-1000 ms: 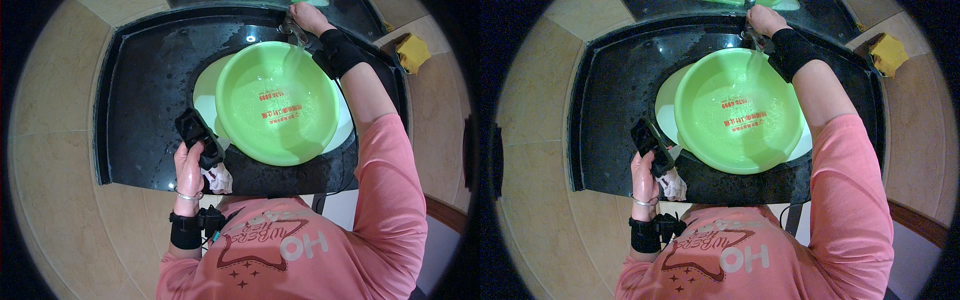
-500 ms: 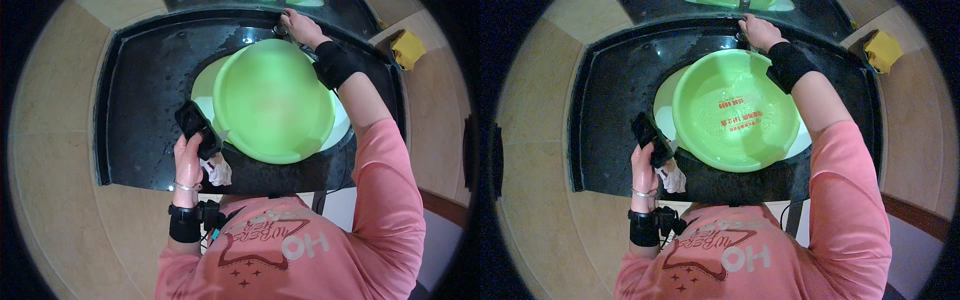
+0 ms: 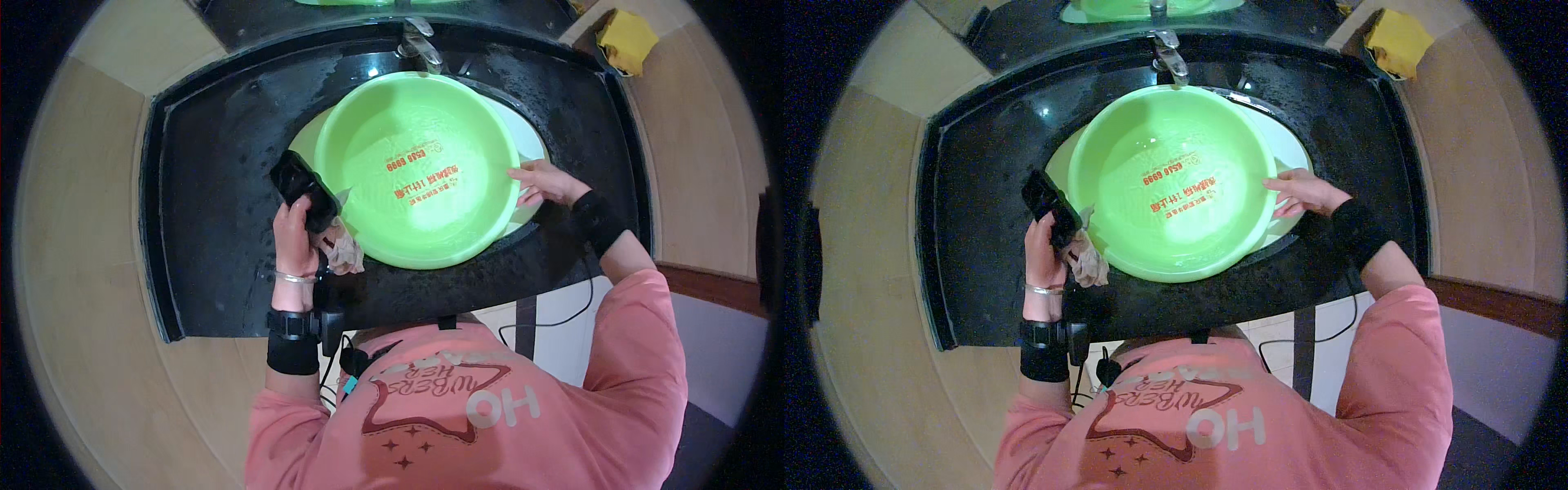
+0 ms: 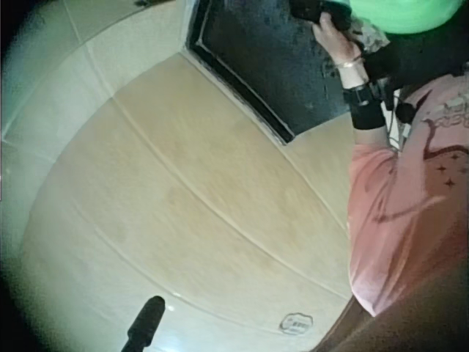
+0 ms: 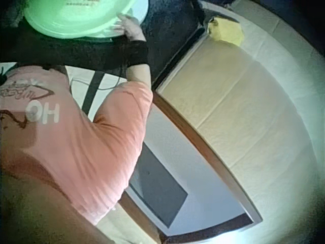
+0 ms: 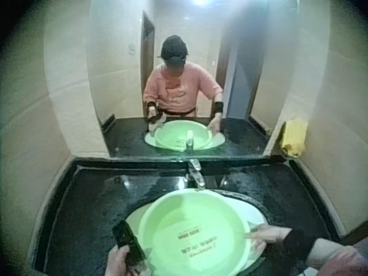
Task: The person places a cloth into a basin of water in a sink, wrings it out by hand, and rinses it under a running faucet.
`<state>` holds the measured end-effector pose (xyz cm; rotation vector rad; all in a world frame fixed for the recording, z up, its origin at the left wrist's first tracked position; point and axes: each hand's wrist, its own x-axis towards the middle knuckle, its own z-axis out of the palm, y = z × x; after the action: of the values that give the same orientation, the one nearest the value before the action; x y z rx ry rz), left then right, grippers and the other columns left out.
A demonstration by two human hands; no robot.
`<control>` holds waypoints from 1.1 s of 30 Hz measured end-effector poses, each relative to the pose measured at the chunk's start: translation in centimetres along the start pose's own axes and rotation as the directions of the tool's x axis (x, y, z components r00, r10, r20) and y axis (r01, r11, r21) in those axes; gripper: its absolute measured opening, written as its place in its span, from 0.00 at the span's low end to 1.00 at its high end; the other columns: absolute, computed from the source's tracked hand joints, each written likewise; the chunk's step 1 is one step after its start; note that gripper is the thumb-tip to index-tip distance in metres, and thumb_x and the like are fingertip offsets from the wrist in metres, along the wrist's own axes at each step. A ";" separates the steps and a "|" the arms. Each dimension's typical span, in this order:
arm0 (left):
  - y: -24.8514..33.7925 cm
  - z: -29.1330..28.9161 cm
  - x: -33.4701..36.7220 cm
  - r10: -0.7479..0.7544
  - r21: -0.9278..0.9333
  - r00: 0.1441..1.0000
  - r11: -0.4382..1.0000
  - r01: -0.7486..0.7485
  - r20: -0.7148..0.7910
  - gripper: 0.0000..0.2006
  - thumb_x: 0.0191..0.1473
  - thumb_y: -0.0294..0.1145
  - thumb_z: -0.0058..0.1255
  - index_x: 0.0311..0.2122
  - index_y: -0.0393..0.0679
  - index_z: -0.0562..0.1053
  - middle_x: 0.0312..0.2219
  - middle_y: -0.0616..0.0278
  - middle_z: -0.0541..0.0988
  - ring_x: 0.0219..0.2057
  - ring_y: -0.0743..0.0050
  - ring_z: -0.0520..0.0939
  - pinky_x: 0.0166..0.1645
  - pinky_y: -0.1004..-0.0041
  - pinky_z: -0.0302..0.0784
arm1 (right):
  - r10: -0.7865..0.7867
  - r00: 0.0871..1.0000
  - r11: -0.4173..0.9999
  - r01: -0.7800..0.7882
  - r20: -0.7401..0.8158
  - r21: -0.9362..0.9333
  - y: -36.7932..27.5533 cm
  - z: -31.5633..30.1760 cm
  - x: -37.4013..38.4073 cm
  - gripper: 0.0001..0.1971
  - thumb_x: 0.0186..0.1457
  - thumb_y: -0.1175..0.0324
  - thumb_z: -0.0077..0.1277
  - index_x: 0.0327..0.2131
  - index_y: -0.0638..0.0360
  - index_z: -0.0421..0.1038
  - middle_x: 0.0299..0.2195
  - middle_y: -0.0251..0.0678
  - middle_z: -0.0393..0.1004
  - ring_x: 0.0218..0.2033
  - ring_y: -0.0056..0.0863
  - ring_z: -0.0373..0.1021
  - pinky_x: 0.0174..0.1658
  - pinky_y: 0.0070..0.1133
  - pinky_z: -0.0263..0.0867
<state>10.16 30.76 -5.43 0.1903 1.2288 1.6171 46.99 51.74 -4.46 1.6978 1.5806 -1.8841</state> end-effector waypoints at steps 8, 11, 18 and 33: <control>-1.8 4.5 -1.0 0.080 -0.023 0.997 0.996 -0.080 -0.012 0.14 0.51 0.26 0.43 0.43 0.37 0.68 0.36 0.64 0.74 0.37 0.75 0.75 0.43 0.76 0.70 | -0.161 0.981 0.819 0.074 0.105 0.569 3.5 -0.3 -0.6 0.30 0.38 0.78 0.40 0.51 0.68 0.52 0.43 0.43 0.66 0.43 0.33 0.67 0.48 0.27 0.67; -1.9 6.8 -1.9 0.089 0.019 0.996 0.996 -0.090 0.007 0.14 0.51 0.27 0.42 0.44 0.37 0.67 0.38 0.64 0.74 0.38 0.76 0.74 0.44 0.75 0.69 | -0.193 0.981 0.796 0.160 -0.005 0.583 4.6 -1.1 -1.0 0.31 0.37 0.78 0.41 0.51 0.68 0.52 0.42 0.44 0.66 0.40 0.35 0.69 0.46 0.28 0.68; -4.4 12.6 0.0 0.094 0.042 0.994 0.994 -0.096 0.047 0.13 0.53 0.28 0.41 0.43 0.36 0.68 0.35 0.64 0.74 0.36 0.76 0.75 0.41 0.77 0.70 | -0.229 0.970 0.797 0.232 -0.077 0.558 5.4 -6.9 -0.3 0.30 0.34 0.77 0.40 0.49 0.70 0.55 0.39 0.45 0.67 0.40 0.35 0.68 0.48 0.29 0.66; -11.4 26.1 9.0 0.063 0.136 0.996 0.988 -0.071 0.057 0.15 0.54 0.33 0.38 0.43 0.36 0.68 0.36 0.62 0.74 0.37 0.75 0.75 0.44 0.75 0.68 | -0.148 0.989 0.749 0.107 0.008 0.653 10.9 -21.2 7.2 0.31 0.34 0.76 0.40 0.48 0.75 0.54 0.37 0.44 0.67 0.38 0.31 0.69 0.44 0.25 0.67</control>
<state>30.19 52.97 -6.16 0.3624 1.3070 1.5750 65.46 66.55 -12.25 1.7500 1.0852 -2.7656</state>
